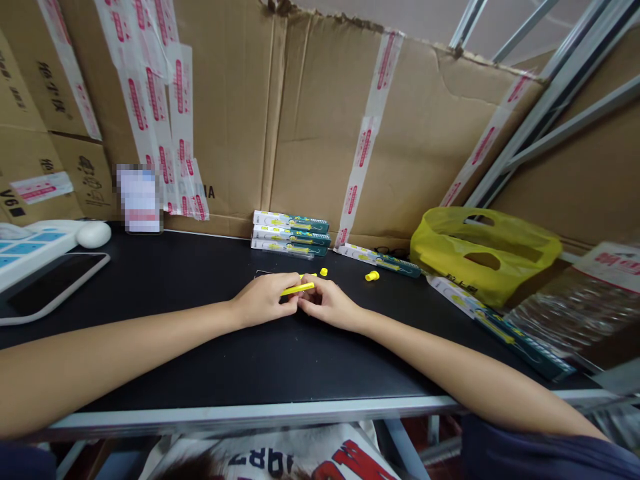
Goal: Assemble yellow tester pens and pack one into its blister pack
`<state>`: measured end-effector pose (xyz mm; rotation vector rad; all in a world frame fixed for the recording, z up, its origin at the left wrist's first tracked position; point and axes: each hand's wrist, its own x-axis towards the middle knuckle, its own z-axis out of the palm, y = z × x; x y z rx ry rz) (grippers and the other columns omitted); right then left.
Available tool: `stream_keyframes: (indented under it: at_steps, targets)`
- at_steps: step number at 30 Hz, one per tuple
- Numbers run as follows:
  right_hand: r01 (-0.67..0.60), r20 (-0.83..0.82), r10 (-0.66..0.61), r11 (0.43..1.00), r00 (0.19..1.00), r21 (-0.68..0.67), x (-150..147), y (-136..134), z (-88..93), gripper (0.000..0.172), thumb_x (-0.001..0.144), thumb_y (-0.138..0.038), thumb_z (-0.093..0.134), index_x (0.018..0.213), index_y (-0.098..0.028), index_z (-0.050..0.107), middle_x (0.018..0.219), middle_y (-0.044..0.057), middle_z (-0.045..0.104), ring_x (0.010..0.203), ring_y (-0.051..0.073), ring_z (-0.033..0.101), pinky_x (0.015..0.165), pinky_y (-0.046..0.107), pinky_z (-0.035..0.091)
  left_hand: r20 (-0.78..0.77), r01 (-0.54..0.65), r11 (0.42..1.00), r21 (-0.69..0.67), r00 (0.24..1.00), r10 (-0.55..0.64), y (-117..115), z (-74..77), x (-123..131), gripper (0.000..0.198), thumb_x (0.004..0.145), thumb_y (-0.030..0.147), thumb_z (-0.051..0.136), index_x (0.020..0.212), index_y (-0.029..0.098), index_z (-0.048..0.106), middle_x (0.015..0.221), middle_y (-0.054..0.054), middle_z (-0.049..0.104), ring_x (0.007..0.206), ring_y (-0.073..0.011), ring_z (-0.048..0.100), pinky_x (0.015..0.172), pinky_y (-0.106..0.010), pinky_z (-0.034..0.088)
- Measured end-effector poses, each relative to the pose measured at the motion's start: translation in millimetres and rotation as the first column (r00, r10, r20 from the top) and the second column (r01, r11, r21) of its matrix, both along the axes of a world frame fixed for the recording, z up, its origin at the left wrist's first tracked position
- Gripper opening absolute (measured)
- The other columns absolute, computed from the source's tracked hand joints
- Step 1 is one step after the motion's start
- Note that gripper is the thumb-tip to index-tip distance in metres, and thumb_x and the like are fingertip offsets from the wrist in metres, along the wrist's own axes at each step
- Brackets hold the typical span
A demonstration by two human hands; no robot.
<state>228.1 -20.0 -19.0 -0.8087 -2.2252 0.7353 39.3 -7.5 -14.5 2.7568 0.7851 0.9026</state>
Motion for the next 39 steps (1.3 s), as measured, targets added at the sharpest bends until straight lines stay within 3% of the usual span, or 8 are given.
stream_keyframes:
  at_steps: [10,20,29,39]
  targets:
    - [0.008,0.011,-0.008,1.0,1.0,0.009,0.5,0.7,0.4,0.01,0.08,-0.02,0.053,0.076,-0.019,0.044,0.064,-0.005,0.042,0.055,0.008,0.039,0.052,0.021,0.034,-0.008,0.01,1.0,-0.024,1.0,-0.011,-0.4,0.1,-0.1,0.005,0.081,0.022,0.047,0.08,0.019,0.051,0.073,0.002,0.056,0.064,-0.0115,0.05,0.058,-0.023,0.034]
    - [0.018,0.161,-0.039,0.991,0.986,0.129,4.4,1.5,0.4,0.002,0.08,-0.019,0.052,0.08,-0.018,0.05,0.071,-0.002,0.054,0.062,0.011,0.048,0.061,0.023,0.038,-0.04,0.034,0.999,-0.037,0.999,-0.036,-1.8,0.7,-0.4,0.004,0.08,0.021,0.048,0.08,0.02,0.052,0.075,0.002,0.058,0.064,-0.0125,0.052,0.058,-0.024,0.034]
    - [0.052,0.071,-0.055,0.998,0.996,0.038,2.3,2.7,-0.6,0.01,0.082,-0.025,0.054,0.077,-0.018,0.049,0.066,-0.003,0.045,0.057,0.01,0.039,0.055,0.023,0.034,-0.018,-0.032,0.999,-0.033,0.999,0.031,0.1,-0.8,-1.3,0.005,0.081,0.024,0.048,0.083,0.021,0.051,0.079,0.001,0.061,0.067,-0.0136,0.056,0.059,-0.023,0.035]
    - [0.022,-0.01,-0.022,0.999,1.0,-0.031,2.1,-2.2,2.9,0.023,0.087,-0.036,0.055,0.076,-0.018,0.047,0.059,-0.004,0.049,0.055,0.01,0.045,0.059,0.024,0.037,-0.033,-0.107,0.993,-0.043,0.994,0.106,-2.2,0.4,-0.9,0.005,0.078,0.024,0.049,0.082,0.021,0.05,0.072,0.003,0.06,0.061,-0.0131,0.056,0.055,-0.022,0.033]
